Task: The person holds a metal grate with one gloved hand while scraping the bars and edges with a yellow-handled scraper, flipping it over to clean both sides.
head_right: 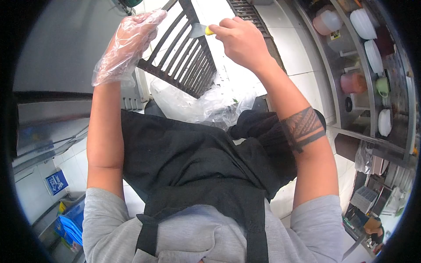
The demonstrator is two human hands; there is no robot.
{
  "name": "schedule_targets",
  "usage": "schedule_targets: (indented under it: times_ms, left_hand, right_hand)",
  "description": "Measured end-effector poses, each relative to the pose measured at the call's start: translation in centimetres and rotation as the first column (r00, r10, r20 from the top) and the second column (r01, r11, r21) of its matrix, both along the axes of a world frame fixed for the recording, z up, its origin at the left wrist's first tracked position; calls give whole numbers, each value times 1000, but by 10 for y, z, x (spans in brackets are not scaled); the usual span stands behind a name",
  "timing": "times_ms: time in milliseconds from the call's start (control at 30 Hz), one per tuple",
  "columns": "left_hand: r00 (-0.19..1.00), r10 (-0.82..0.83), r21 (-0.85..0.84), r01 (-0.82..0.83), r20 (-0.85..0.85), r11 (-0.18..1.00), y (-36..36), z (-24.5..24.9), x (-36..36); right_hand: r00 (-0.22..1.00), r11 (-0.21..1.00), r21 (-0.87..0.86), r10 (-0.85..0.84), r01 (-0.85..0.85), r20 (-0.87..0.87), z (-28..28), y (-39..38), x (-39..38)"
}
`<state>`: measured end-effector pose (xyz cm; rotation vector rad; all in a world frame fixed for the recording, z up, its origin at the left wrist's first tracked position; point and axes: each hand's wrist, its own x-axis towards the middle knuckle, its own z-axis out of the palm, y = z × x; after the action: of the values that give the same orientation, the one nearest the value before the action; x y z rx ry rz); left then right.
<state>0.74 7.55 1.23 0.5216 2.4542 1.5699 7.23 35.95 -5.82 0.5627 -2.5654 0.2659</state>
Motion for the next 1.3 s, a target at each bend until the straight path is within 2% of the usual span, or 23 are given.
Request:
schedule_targets:
  times_ms: [33,67,133,233,333,467,533,667,767,833,867,933,967,1067,1100,1167,1233,1300]
  left_hand:
    - [1000,-4,5,4,28,1000,1,0,0]
    - [1000,-8,6,8,27,1000,1,-2,-2]
    - [998,-61,5,61,-30,998,2,-7,-7]
    - [997,-29,-16,28,-66,999,7,2,4]
    - [999,-51,17,51,-5,999,11,6,9]
    - [991,-83,-6,83,-102,997,14,6,8]
    - [992,-87,-21,86,-89,996,15,10,11]
    - [996,-52,-32,50,-77,998,15,9,11]
    - [994,-46,32,50,-99,998,14,5,11]
    - [999,-43,29,44,-33,999,9,5,6]
    - [999,-41,26,40,35,999,8,4,5]
    - [999,-29,-21,29,-21,999,11,2,7]
    - [999,-23,-39,22,-33,999,11,4,8]
    - [998,-34,-19,33,-48,999,8,0,5]
    - [999,-39,-23,38,-31,999,8,1,5]
    - [999,-49,-30,49,-15,998,8,0,4]
    - [996,-13,-56,9,-83,998,7,-5,3]
    - [1000,-21,-25,20,-23,999,5,-1,2]
  right_hand:
    - [997,994,95,50,-45,-50,3,2,-7]
    - [998,995,96,47,-42,-51,6,5,-13]
    - [995,974,220,75,-57,-73,12,9,-21]
    - [989,948,316,81,-37,-128,19,9,-20]
    - [986,946,324,69,-17,-149,21,7,-4]
    - [979,960,279,36,23,-202,11,6,5]
    - [981,961,266,-24,76,-193,5,0,3]
    - [983,960,268,-29,78,-182,9,-7,-2]
    - [994,950,297,-73,96,-87,14,-10,-6]
    - [981,962,265,-109,64,158,26,-8,-17]
    - [981,963,263,-111,66,161,30,-9,-20]
    - [986,938,345,-94,41,139,40,-9,-26]
    - [974,971,230,17,-70,226,56,-3,-28]
    - [966,957,261,60,-128,253,61,0,-36]
    - [966,957,261,60,-128,252,63,0,-38]
    - [933,951,285,8,-119,361,64,1,-42]
    - [933,962,245,23,-118,359,61,1,-43]
    - [933,972,205,38,-118,357,64,-3,-42]
